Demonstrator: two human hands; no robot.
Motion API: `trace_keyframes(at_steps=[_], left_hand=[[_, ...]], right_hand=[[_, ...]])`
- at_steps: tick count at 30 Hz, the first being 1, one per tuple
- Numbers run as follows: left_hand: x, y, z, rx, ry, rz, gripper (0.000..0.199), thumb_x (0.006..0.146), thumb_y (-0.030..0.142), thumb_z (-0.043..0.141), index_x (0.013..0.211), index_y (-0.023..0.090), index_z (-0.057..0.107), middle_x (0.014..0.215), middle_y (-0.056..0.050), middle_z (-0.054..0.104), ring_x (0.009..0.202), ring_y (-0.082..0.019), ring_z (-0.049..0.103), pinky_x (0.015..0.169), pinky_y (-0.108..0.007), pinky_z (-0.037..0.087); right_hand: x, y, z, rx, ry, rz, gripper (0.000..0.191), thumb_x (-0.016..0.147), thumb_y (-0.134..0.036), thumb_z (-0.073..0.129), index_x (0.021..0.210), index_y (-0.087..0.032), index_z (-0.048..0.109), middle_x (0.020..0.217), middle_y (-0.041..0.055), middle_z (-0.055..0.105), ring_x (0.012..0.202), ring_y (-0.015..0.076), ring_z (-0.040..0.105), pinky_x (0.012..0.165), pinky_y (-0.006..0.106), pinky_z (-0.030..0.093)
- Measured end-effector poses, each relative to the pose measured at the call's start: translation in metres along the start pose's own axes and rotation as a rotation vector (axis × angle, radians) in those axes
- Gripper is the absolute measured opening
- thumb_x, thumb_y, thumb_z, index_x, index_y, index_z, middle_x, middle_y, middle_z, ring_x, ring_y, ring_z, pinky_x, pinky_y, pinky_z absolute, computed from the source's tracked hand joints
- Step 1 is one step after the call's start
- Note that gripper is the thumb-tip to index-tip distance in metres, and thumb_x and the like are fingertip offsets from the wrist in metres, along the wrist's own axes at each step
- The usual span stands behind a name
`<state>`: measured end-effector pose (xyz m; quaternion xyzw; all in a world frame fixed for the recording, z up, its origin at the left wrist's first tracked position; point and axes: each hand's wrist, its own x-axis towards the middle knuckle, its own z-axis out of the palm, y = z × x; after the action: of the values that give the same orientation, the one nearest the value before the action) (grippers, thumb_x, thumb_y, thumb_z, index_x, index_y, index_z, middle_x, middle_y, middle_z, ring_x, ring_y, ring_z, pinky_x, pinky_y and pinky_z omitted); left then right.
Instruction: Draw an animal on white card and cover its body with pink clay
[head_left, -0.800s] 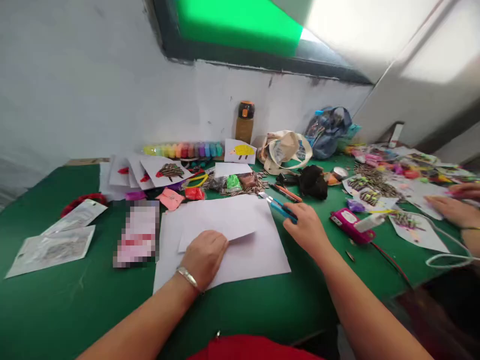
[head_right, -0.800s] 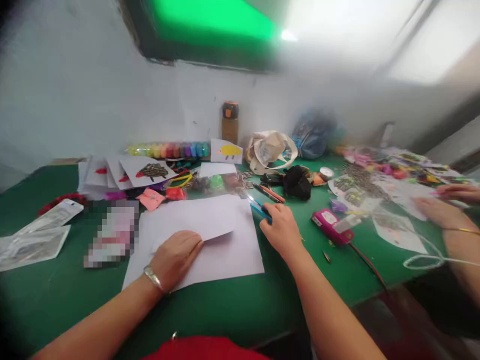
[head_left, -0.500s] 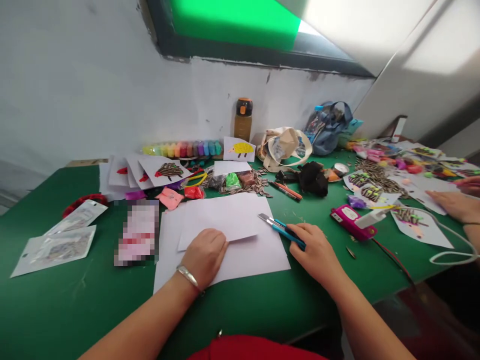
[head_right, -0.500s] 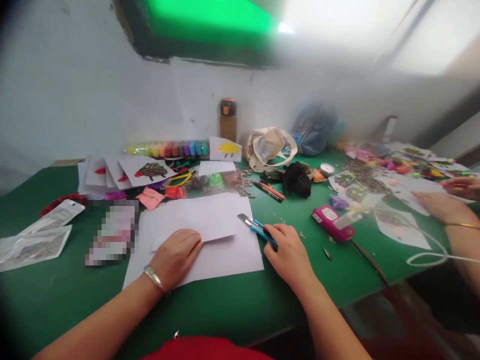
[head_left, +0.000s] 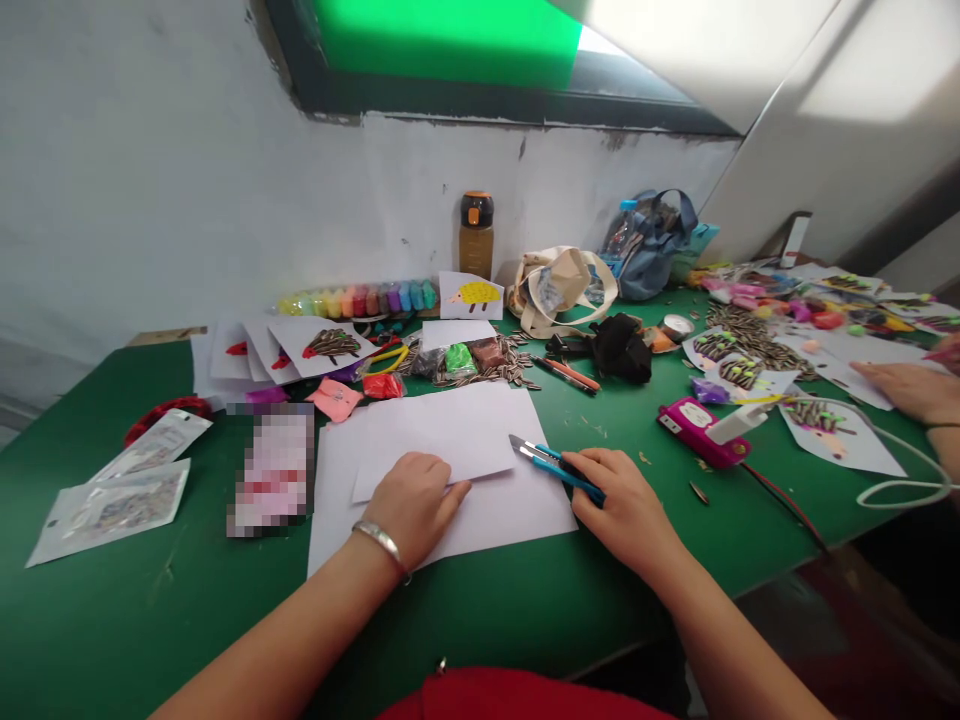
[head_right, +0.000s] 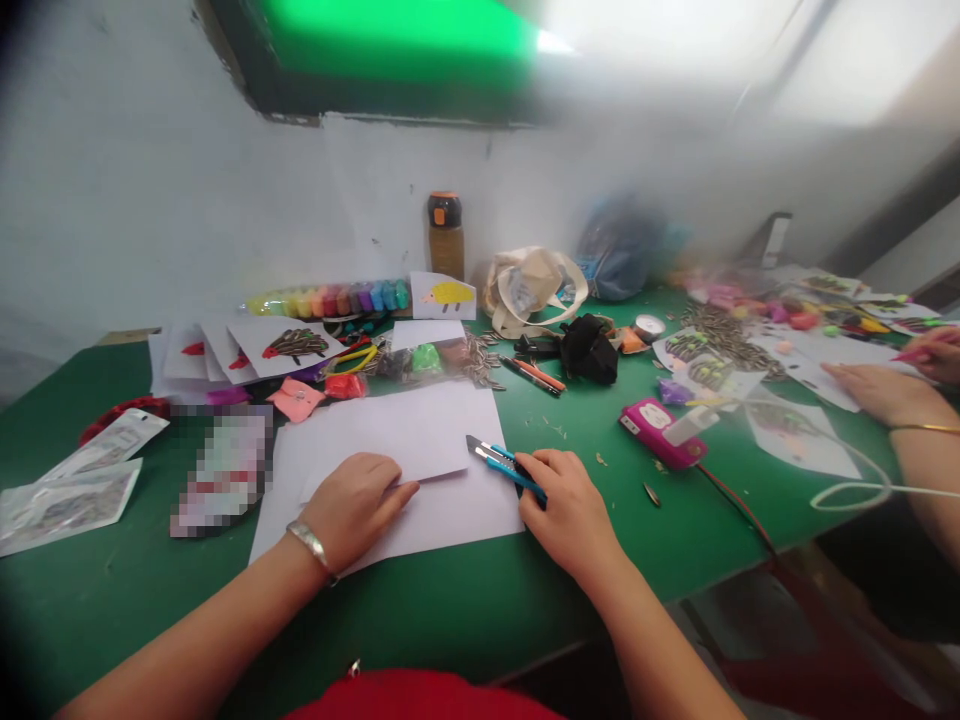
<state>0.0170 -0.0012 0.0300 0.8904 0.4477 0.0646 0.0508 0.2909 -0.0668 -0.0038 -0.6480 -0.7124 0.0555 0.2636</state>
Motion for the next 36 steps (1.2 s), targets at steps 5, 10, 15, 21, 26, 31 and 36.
trace_keyframes(at_steps=[5,10,15,21,26,31,36], left_hand=[[0.039,0.017,-0.013,0.027,-0.201,-0.102,0.041,0.095,0.036,0.044,0.129,0.015,0.053,0.101,-0.011,0.066,0.094,-0.029,0.061,0.079,-0.039,0.048],[0.065,0.018,-0.006,0.018,-0.311,-0.126,0.063,0.09,0.052,0.042,0.149,0.035,0.025,0.116,-0.011,0.055,0.096,-0.03,0.061,0.073,-0.038,0.049],[0.082,0.012,-0.01,0.004,-0.416,-0.061,0.07,0.085,0.058,0.044,0.148,0.046,0.017,0.118,-0.008,0.052,0.093,-0.03,0.063,0.072,-0.039,0.05],[0.09,0.011,-0.014,-0.005,-0.458,-0.003,0.065,0.082,0.055,0.049,0.143,0.036,0.036,0.122,-0.01,0.051,0.1,-0.03,0.061,0.08,-0.039,0.049],[0.077,0.006,-0.003,-0.067,-0.295,0.02,0.062,0.086,0.05,0.051,0.143,0.031,0.036,0.117,-0.009,0.054,0.095,-0.028,0.062,0.079,-0.037,0.049],[0.07,0.003,0.005,-0.081,-0.2,0.026,0.062,0.086,0.05,0.056,0.141,0.029,0.039,0.112,-0.008,0.057,0.093,-0.026,0.063,0.076,-0.034,0.049],[0.065,0.004,0.007,-0.087,-0.148,0.013,0.061,0.086,0.05,0.057,0.14,0.028,0.039,0.112,-0.007,0.057,0.096,-0.026,0.062,0.076,-0.034,0.049]], right_hand=[[0.001,-0.008,0.007,-0.03,0.043,-0.055,0.044,0.078,-0.013,0.051,0.121,-0.02,0.062,0.11,0.009,0.062,0.102,0.0259,0.054,0.086,0.042,0.051],[0.001,-0.012,0.008,-0.035,0.039,-0.125,0.044,0.079,-0.01,0.05,0.12,-0.02,0.062,0.107,0.0093,0.062,0.099,0.0258,0.054,0.084,0.041,0.051],[0.002,-0.013,0.008,-0.044,0.024,-0.12,0.043,0.079,-0.009,0.05,0.12,-0.018,0.062,0.107,0.0093,0.063,0.098,0.0254,0.053,0.084,0.041,0.051],[0.003,-0.013,0.008,-0.051,0.021,-0.118,0.045,0.079,-0.009,0.05,0.122,-0.019,0.061,0.109,0.0091,0.062,0.099,0.0253,0.052,0.084,0.041,0.051],[0.003,-0.013,0.007,-0.041,0.022,-0.11,0.043,0.08,-0.01,0.049,0.12,-0.02,0.062,0.108,0.0088,0.062,0.1,0.0253,0.053,0.085,0.041,0.051],[0.002,-0.01,0.007,-0.048,0.106,-0.047,0.042,0.081,-0.013,0.05,0.121,-0.021,0.061,0.107,0.0095,0.062,0.1,0.0264,0.053,0.087,0.044,0.05],[0.0,-0.007,0.006,-0.038,0.16,-0.032,0.04,0.083,-0.016,0.051,0.121,-0.021,0.06,0.108,0.0095,0.061,0.1,0.0262,0.053,0.088,0.045,0.049]])
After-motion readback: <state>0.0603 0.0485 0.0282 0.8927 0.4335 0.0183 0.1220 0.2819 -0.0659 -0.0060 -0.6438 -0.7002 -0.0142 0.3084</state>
